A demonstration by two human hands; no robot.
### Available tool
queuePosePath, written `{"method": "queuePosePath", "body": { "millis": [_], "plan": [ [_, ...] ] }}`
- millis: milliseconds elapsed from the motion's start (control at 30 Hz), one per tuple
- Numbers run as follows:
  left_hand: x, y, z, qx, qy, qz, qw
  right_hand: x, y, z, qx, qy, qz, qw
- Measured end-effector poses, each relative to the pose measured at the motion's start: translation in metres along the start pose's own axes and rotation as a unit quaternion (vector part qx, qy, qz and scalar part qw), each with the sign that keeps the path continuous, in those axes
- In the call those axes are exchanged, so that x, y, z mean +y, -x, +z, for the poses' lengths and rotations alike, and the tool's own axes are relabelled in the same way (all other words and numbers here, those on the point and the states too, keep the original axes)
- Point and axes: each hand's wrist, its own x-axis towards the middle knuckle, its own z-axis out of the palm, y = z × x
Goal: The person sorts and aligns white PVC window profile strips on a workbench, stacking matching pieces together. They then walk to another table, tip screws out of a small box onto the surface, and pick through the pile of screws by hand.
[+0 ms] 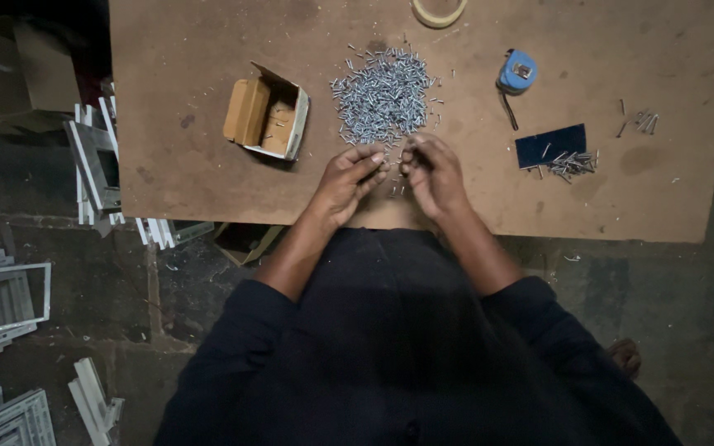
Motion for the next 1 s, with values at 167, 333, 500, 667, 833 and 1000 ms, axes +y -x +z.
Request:
{"method": "queuePosePath", "body": {
  "millis": [167, 333, 500, 667, 833, 1000],
  "plan": [
    [-0.002, 0.000, -0.003, 0.027, -0.012, 0.002, 1.000, -0.002, 0.003, -0.003, 0.018, 0.047, 0.052, 0.997],
    [-0.003, 0.001, -0.006, 0.023, 0.004, 0.014, 1.000, 0.013, 0.010, 0.004, 0.024, 0.118, 0.089, 0.989],
    [-0.007, -0.002, -0.008, 0.042, -0.009, 0.018, 0.999, 0.018, 0.011, 0.006, 0.006, 0.146, 0.064, 0.987],
    [-0.013, -0.003, -0.013, 0.048, -0.014, 0.030, 0.998, 0.030, 0.006, -0.001, -0.008, 0.169, 0.028, 0.985],
    [-0.016, -0.003, -0.014, 0.051, 0.006, 0.050, 0.997, 0.040, 0.000, -0.009, -0.026, 0.228, -0.009, 0.973],
    [-0.015, -0.005, -0.011, 0.083, -0.022, 0.046, 0.995, 0.036, -0.001, -0.009, -0.029, 0.181, 0.023, 0.983]
  ]
}}
